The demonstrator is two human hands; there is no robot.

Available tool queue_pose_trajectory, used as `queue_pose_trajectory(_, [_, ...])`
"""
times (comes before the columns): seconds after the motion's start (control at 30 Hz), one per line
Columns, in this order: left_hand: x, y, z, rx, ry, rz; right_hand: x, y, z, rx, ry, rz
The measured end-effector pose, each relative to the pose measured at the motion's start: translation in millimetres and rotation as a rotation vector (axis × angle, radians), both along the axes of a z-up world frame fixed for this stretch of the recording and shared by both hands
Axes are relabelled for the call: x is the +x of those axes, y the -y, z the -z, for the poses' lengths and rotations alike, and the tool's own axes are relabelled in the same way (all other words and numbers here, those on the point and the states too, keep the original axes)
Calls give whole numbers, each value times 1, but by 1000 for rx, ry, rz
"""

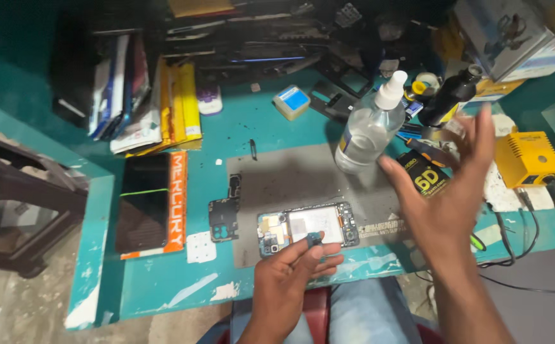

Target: The person cleans a small electronic component with a brush and spray, then places it into a disassembled smartphone chassis. They continue to adjust internal parts and connectors within the phone body.

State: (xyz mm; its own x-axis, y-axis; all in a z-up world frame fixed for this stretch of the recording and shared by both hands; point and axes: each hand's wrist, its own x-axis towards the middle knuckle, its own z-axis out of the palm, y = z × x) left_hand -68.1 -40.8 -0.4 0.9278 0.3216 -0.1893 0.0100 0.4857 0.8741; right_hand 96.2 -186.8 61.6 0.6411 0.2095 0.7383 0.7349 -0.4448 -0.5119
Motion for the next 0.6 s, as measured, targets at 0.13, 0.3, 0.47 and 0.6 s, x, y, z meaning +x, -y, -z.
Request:
queue_pose_trajectory(0.13, [-9, 5, -4, -144, 56, 15, 57, -41, -9, -179, 123, -32])
queue_pose_trajectory(0.3, [-30, 4, -18, -224, 79, 4, 61, -59, -13, -81, 231, -86])
queue_pose_trajectory(0.47, [-55, 7, -24, -205, 76, -135, 19, 19, -28, 110, 67, -365])
queue_pose_trajectory(0.6, [-74, 24, -33, -228, 37, -258, -42, 87, -12, 456, -191, -759])
